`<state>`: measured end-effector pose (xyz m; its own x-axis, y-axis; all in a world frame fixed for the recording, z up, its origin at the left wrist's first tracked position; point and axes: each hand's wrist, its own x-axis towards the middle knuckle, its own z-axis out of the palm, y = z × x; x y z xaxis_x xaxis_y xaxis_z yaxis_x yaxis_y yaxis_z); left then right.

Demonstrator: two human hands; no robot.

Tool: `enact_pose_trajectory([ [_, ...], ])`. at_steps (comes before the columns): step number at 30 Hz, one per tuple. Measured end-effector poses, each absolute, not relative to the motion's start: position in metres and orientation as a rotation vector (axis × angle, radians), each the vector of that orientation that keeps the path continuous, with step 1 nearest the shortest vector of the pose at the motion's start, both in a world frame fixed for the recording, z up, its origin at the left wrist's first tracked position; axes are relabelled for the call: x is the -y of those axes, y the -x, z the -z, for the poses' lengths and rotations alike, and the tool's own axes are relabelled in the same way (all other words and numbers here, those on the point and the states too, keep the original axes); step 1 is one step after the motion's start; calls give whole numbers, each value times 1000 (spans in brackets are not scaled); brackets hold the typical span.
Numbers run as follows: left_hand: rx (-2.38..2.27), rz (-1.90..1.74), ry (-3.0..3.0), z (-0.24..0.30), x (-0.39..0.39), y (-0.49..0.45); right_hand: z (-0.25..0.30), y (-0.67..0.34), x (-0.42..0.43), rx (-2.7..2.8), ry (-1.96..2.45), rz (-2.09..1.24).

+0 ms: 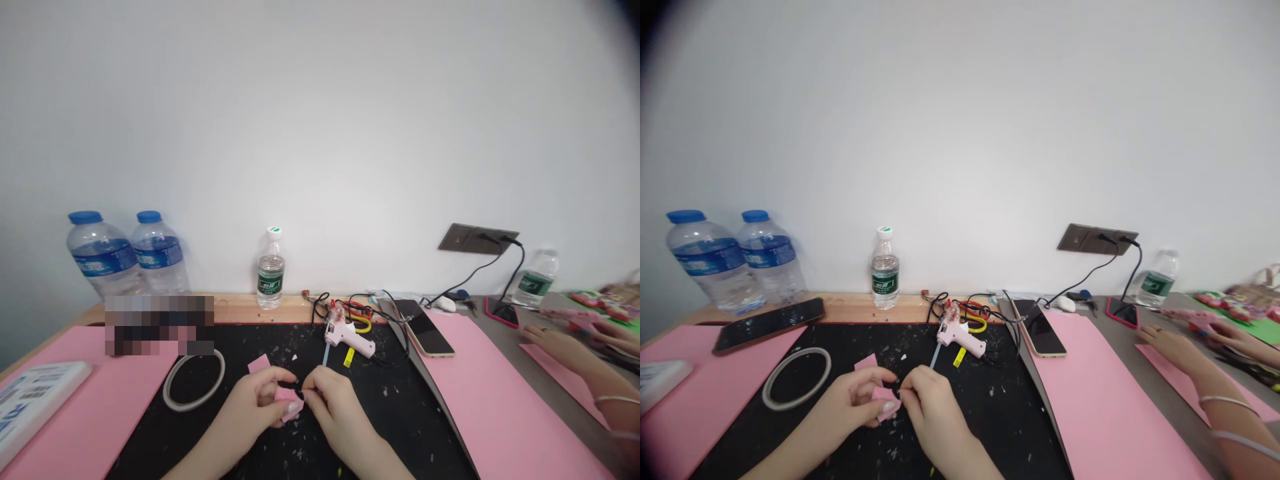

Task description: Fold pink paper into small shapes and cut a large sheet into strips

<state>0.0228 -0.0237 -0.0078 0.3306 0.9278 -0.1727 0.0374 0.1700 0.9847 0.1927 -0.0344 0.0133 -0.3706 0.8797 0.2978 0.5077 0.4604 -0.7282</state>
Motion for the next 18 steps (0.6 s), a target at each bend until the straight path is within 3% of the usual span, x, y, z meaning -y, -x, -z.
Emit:
enact_pose_trajectory([
  [18, -1052, -855, -1210, -1, 32, -30, -20, -190, 38, 1772, 1107, -849],
])
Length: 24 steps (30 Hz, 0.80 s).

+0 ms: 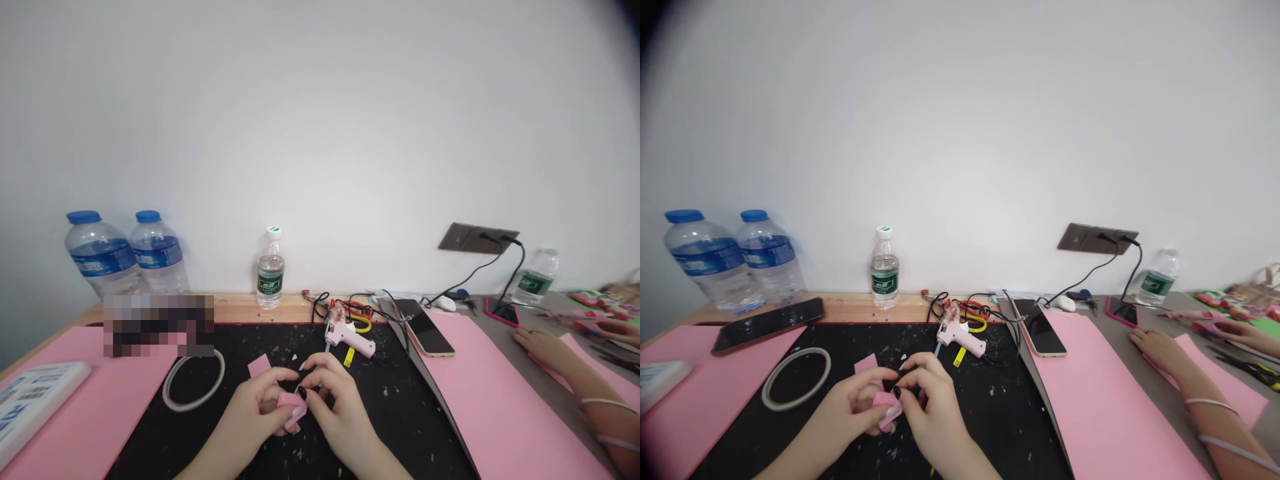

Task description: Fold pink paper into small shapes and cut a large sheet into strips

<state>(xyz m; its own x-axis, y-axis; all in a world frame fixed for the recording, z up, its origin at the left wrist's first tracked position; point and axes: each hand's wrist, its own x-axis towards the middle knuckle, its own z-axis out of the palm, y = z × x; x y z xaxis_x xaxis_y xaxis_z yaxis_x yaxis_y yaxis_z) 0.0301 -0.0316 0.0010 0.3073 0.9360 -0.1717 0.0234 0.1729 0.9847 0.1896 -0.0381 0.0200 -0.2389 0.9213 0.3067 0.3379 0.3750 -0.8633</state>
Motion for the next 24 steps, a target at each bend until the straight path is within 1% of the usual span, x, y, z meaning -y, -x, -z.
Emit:
enact_pose_trajectory([
  [14, -1094, -851, -1226, -1, 32, -32, -19, -187, 38, 1722, 1091, -876],
  [24, -1005, -840, -1255, 2, 35, -32, -17, -186, 39, 1782, 1060, -878],
])
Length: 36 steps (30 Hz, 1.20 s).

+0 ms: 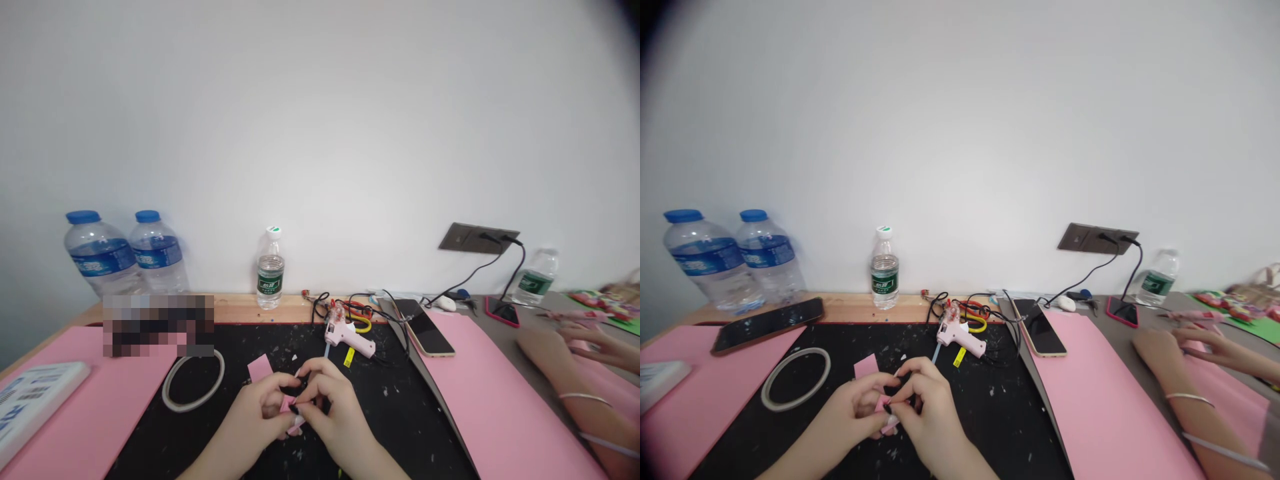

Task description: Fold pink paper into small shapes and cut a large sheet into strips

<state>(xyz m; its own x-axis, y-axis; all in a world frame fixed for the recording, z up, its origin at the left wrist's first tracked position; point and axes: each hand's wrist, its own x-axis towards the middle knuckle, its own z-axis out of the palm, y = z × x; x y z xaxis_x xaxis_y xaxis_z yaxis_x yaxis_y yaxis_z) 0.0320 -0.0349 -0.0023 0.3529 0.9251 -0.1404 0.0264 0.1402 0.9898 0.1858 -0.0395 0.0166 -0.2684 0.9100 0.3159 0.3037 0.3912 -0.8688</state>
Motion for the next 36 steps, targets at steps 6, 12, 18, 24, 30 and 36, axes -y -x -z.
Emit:
enact_pose_trajectory([
  [6, -997, -750, -1113, -9, 35, -33, -14, -188, 41, 1876, 1018, -724],
  [12, -966, -749, -1021, -9, 35, -30, -18, -192, 41, 2016, 951, -524],
  [18, -991, -801, -961, -8, 34, -29, -31, -195, 44, 2089, 891, -535],
  [24, -995, -820, -917, -9, 33, -29, -31, -195, 44, 2054, 907, -563],
  [30, -1034, -844, -959, -8, 31, -28, -29, -195, 42, 1928, 977, -698],
  [36, -934, -840, -1025, -4, 32, -27, -22, -194, 38, 1784, 1158, -706],
])
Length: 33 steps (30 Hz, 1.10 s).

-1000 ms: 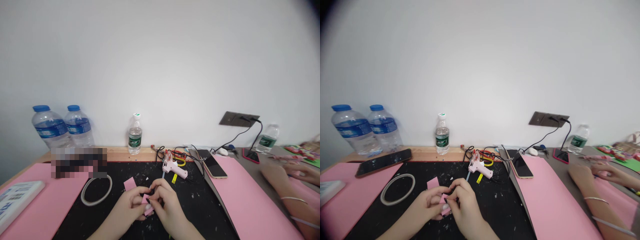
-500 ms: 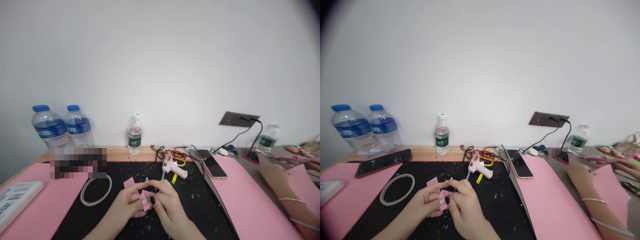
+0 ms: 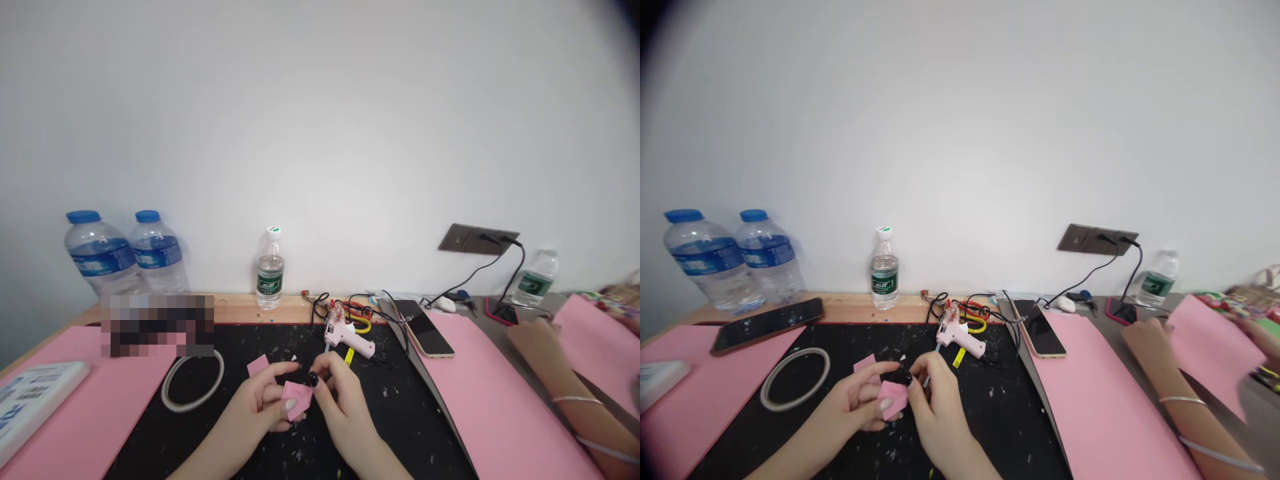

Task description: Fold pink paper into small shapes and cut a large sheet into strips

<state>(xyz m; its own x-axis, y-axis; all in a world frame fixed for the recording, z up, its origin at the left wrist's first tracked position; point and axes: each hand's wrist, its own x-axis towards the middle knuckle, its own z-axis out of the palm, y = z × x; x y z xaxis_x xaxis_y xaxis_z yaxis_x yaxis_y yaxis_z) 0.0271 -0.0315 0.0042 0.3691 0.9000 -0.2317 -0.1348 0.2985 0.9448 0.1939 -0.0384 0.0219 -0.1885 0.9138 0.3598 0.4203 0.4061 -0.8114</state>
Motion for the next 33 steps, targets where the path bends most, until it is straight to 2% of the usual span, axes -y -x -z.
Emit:
enact_pose_trajectory([
  [19, -928, -761, -1034, -6, 34, -28, -19, -192, 37, 2206, 1159, -852],
  [28, -849, -712, -1002, -2, 35, -30, -17, -194, 38, 2303, 1077, -746],
  [33, -882, -748, -1065, -3, 33, -27, -18, -193, 38, 2177, 1133, -795],
])
